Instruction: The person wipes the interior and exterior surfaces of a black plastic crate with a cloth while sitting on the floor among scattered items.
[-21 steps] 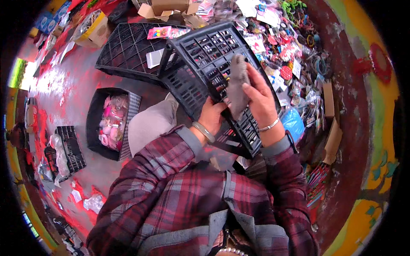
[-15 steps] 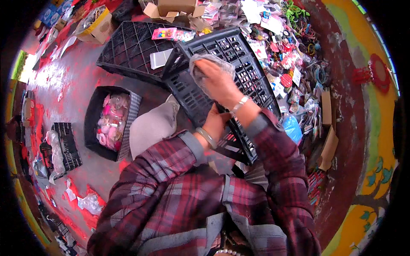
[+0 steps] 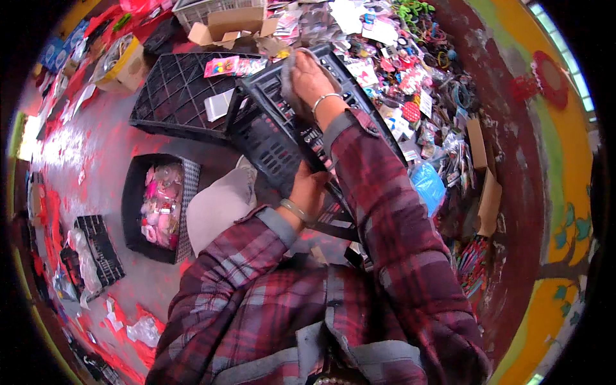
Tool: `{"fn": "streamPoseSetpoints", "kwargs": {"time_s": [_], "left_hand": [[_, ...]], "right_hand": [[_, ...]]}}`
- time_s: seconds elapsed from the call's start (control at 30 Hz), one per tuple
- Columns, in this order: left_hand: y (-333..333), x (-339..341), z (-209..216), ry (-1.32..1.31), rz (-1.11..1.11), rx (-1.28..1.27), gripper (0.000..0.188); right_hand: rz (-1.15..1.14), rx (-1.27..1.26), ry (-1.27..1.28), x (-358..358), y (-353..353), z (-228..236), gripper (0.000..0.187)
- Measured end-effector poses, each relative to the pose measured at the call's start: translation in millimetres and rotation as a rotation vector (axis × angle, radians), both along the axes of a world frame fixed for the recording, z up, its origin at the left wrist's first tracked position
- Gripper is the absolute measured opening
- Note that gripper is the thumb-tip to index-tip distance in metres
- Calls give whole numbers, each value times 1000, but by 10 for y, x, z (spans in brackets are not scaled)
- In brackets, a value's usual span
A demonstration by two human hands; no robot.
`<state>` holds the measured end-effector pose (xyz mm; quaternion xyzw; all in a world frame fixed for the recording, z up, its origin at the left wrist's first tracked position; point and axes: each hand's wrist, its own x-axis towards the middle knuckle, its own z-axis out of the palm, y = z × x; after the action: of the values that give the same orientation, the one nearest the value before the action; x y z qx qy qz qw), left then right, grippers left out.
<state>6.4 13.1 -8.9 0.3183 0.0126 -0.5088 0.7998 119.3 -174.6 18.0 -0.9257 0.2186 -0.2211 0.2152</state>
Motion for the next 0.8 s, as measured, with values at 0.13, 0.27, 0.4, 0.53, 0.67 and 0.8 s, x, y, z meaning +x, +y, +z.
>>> {"fn": "streamPoseSetpoints", "kwargs": {"time_s": [0.13, 0.27, 0.4, 0.53, 0.67, 0.8], "left_hand": [[-71, -53, 111, -99, -81, -17, 62], [18, -85, 161, -17, -52, 65, 64], [13, -88, 181, -30, -28, 80, 63], [-8, -98, 115, -118, 30, 26, 62], [-19, -100, 249, -91, 27, 67, 60], [34, -65, 246, 46, -1, 49, 59]], "right_hand": [[92, -487, 65, -711, -757, -420, 36], [6, 698, -294, -1151, -573, -458, 37], [-9, 979, -520, -1247, -353, -51, 39], [124, -1, 20, -885, -298, -176, 49], [-77, 302, -152, -646, -223, -235, 32], [86, 556, -250, -915, 87, -134, 24]]}}
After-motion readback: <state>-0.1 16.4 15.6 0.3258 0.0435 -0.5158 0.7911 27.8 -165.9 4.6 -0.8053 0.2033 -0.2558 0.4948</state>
